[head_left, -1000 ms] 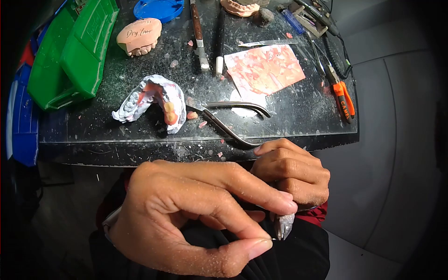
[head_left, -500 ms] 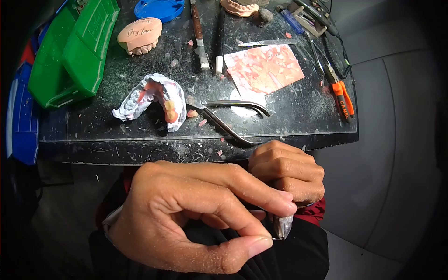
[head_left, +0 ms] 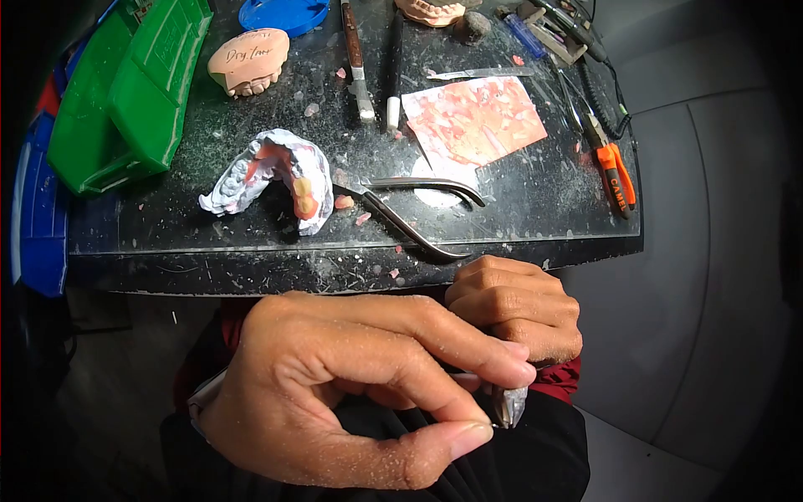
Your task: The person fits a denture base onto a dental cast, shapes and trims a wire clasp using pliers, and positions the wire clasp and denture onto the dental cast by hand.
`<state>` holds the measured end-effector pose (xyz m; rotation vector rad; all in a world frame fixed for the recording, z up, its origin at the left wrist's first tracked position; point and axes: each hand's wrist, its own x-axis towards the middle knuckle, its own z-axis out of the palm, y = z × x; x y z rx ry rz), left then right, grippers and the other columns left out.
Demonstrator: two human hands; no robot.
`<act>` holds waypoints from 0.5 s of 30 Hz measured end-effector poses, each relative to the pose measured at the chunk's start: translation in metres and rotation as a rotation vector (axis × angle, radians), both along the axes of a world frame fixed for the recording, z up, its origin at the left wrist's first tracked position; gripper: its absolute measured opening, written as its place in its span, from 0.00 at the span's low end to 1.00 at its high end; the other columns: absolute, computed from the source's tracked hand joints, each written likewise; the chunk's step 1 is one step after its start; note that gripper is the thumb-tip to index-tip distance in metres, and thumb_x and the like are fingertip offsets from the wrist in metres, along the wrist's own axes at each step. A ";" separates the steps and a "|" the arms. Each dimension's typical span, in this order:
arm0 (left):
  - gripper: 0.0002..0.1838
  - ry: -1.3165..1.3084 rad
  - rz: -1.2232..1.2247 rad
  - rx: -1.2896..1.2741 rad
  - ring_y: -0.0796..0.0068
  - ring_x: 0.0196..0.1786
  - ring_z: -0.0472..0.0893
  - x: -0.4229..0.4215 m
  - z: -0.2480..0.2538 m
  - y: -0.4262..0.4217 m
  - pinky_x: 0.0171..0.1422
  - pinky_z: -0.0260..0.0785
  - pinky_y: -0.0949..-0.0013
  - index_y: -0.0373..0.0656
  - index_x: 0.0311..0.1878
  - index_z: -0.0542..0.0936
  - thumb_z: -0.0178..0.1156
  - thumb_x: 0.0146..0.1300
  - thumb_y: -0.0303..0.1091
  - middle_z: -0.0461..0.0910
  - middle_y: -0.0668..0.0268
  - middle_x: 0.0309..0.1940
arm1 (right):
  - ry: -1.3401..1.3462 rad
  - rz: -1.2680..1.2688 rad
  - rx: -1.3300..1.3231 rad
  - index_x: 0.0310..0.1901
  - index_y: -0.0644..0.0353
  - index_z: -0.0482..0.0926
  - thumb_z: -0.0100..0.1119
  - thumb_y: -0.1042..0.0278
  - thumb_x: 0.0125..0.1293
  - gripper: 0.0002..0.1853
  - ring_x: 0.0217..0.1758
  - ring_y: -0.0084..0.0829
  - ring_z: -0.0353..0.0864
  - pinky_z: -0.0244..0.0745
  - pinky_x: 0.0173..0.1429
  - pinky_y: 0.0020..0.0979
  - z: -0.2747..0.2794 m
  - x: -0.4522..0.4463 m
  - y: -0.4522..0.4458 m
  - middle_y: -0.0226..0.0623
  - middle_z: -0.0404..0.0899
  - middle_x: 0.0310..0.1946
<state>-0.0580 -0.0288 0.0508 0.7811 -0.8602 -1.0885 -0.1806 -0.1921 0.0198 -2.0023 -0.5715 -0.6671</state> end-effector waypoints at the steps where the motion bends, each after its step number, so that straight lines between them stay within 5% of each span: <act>1: 0.04 -0.002 0.002 0.005 0.50 0.43 0.82 0.000 0.001 0.000 0.47 0.79 0.57 0.32 0.22 0.79 0.66 0.43 0.17 0.80 0.43 0.34 | -0.016 0.000 -0.009 0.20 0.66 0.69 0.55 0.54 0.63 0.22 0.24 0.36 0.76 0.70 0.27 0.30 -0.001 0.001 -0.001 0.44 0.74 0.24; 5: 0.04 0.018 0.042 -0.021 0.50 0.43 0.82 -0.001 -0.002 -0.001 0.47 0.79 0.57 0.32 0.21 0.79 0.65 0.43 0.16 0.80 0.43 0.35 | 0.009 -0.023 -0.036 0.19 0.66 0.69 0.54 0.53 0.63 0.23 0.25 0.38 0.76 0.71 0.28 0.32 -0.001 0.000 -0.002 0.46 0.75 0.25; 10: 0.05 -0.003 0.213 -0.029 0.50 0.43 0.82 0.001 -0.006 0.001 0.46 0.79 0.60 0.35 0.21 0.78 0.64 0.43 0.16 0.79 0.46 0.36 | 0.053 -0.339 -0.212 0.20 0.67 0.68 0.55 0.54 0.62 0.23 0.29 0.40 0.76 0.72 0.33 0.37 0.018 -0.006 -0.019 0.51 0.76 0.30; 13: 0.05 -0.043 0.286 -0.081 0.53 0.42 0.82 0.004 -0.011 0.001 0.43 0.80 0.63 0.36 0.20 0.78 0.65 0.42 0.18 0.78 0.49 0.34 | 0.374 -0.862 -0.423 0.24 0.69 0.69 0.59 0.62 0.59 0.17 0.36 0.41 0.73 0.70 0.40 0.37 0.033 -0.016 -0.020 0.47 0.74 0.35; 15: 0.05 -0.028 0.342 -0.092 0.59 0.38 0.83 0.003 -0.013 0.000 0.40 0.79 0.66 0.37 0.20 0.78 0.65 0.42 0.19 0.77 0.54 0.31 | 0.339 -0.976 -0.604 0.30 0.67 0.72 0.64 0.75 0.52 0.09 0.38 0.42 0.73 0.69 0.41 0.36 0.020 -0.016 -0.035 0.43 0.72 0.38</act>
